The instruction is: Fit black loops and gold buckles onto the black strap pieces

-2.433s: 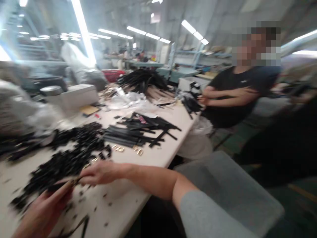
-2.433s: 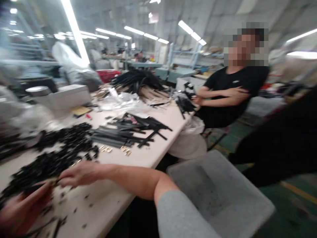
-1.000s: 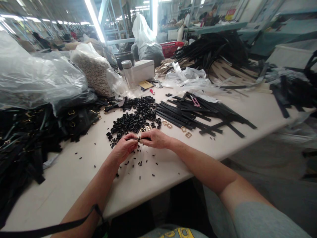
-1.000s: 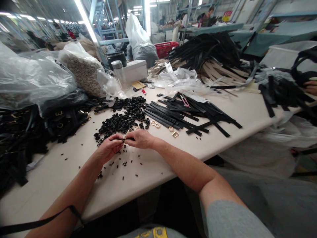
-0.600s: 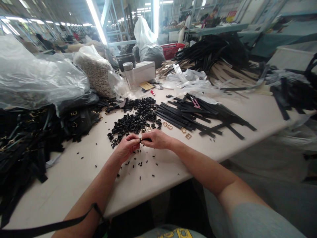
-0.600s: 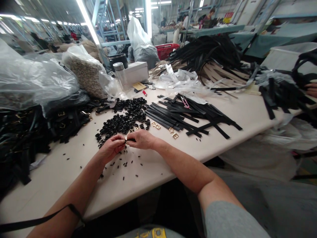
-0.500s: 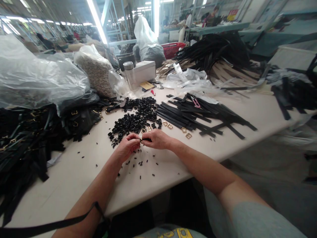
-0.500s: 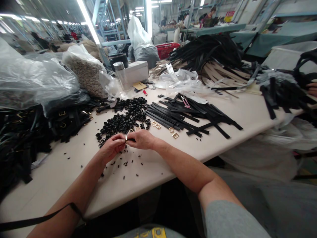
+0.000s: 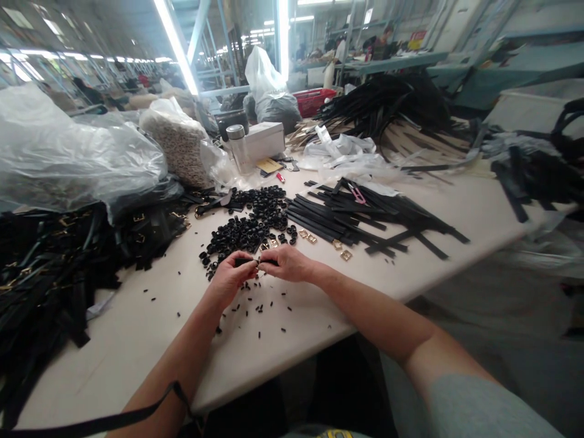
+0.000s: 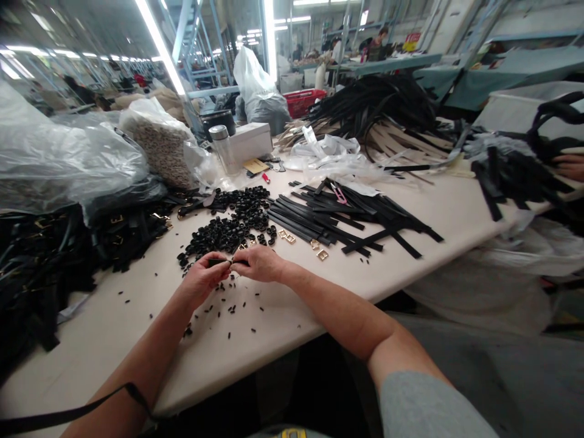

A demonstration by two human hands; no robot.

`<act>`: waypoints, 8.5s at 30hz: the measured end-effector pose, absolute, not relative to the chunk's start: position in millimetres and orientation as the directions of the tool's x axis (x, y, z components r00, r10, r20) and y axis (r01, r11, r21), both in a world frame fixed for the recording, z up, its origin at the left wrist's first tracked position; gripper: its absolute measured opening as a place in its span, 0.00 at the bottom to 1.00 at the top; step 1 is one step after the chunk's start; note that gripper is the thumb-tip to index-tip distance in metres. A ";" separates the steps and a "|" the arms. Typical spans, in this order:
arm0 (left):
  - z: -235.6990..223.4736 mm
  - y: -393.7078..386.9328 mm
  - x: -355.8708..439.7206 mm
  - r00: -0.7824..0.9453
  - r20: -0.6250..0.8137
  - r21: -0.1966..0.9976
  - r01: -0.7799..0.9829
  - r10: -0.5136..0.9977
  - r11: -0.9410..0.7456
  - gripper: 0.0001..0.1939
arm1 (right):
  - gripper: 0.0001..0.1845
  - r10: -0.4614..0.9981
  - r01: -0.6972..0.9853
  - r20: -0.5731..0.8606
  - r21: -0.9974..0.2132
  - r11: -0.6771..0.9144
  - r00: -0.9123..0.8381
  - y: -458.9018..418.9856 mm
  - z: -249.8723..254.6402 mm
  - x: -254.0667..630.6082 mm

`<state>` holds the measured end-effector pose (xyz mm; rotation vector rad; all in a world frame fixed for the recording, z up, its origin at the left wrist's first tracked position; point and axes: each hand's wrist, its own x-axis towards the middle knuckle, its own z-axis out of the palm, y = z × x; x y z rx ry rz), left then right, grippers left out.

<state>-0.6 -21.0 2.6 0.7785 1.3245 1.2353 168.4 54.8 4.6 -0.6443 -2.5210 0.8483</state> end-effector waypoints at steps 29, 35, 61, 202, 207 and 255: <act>-2.7 -25.6 1.3 -0.049 -0.132 0.990 -0.058 0.990 0.129 0.26 | 0.09 0.574 0.182 0.215 -0.812 0.555 -0.790 61.4 -3.2 166.1; 0.0 -25.0 -1.0 -0.066 -0.153 0.987 -0.055 0.986 0.149 0.20 | 0.10 0.529 0.163 0.155 -0.847 0.506 -0.835 62.7 -1.6 169.7; 4.1 -24.7 1.1 -0.154 -0.103 0.966 0.219 0.983 0.136 0.09 | 0.16 0.511 0.409 0.634 -0.316 0.856 -0.580 68.7 13.8 181.6; 4.1 -19.1 -11.4 -0.293 -0.161 0.986 -0.087 0.943 0.142 0.19 | 0.09 0.651 0.388 0.146 -0.699 0.601 -0.745 52.4 3.0 161.7; 1.5 -19.0 -15.0 -0.235 -0.180 0.983 -0.063 0.955 0.170 0.18 | 0.09 0.649 0.383 0.098 -0.737 0.556 -0.755 52.0 2.0 161.8; -10.6 -15.4 -0.4 -0.270 0.050 0.995 0.096 0.962 -0.025 0.13 | 0.06 0.620 0.055 0.108 -0.970 0.238 -0.777 50.2 -9.3 155.4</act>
